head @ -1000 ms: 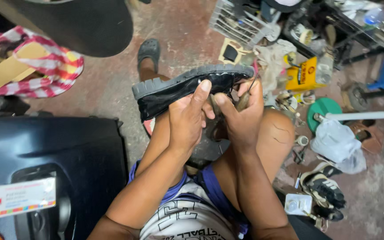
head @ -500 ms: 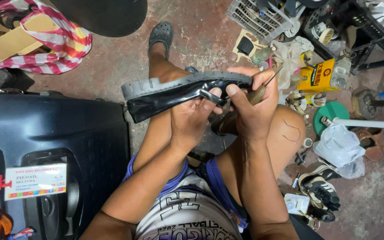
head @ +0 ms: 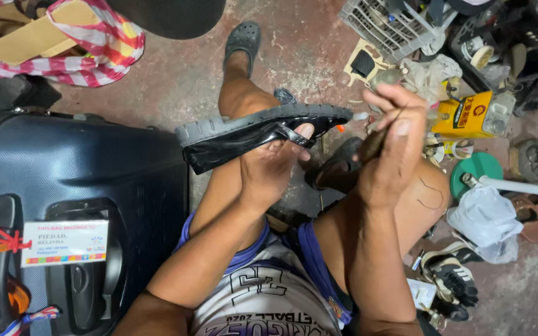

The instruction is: The person is repairing a black shoe by hand. They use a needle and thread to stitch the sole to the upper, then use a screwdriver to pry and adjust the sole edge. The shoe is held on the lap throughout the process.

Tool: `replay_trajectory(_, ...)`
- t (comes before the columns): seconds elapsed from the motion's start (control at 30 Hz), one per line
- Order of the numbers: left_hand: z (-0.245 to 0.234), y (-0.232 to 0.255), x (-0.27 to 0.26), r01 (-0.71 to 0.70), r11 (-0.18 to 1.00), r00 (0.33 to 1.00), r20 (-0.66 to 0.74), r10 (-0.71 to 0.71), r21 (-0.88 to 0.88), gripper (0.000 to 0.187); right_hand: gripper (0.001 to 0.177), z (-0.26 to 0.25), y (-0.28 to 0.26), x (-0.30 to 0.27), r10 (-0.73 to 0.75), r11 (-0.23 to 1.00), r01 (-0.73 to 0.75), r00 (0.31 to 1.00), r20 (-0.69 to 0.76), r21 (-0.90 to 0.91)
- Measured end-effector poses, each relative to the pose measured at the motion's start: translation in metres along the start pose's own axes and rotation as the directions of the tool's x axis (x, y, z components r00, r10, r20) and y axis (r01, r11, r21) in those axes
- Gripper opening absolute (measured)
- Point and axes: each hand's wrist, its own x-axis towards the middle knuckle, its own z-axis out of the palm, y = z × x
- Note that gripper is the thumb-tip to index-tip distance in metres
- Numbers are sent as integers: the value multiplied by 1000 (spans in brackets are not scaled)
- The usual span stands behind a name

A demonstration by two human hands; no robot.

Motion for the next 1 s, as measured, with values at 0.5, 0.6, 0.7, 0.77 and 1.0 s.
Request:
replay_trajectory(0.5, -5, 5, 7, 60, 997, 998, -3, -60, 53, 9, 22, 20, -22, -12, -175, 715, 308, 948, 266, -627)
replay_trajectory(0.6, -5, 6, 10, 36, 994, 999, 18, -38, 100, 8, 25, 20, -24, -7, -180, 707, 331, 939, 293, -625)
replay_trajectory(0.7, -6, 7, 8, 25, 988, 999, 15, -28, 151, 9, 26, 18, -26, -8, -142, 708, 305, 945, 294, -637)
replay_trajectory(0.77, -5, 9, 7, 30, 992, 999, 36, -35, 123, 8, 25, 16, -26, -7, -133, 708, 302, 945, 300, -638)
replay_trajectory(1.0, -1, 14, 8, 29, 993, 998, 54, -35, 118, 8, 21, 10, -28, -3, -142, 592, 361, 927, 348, -720)
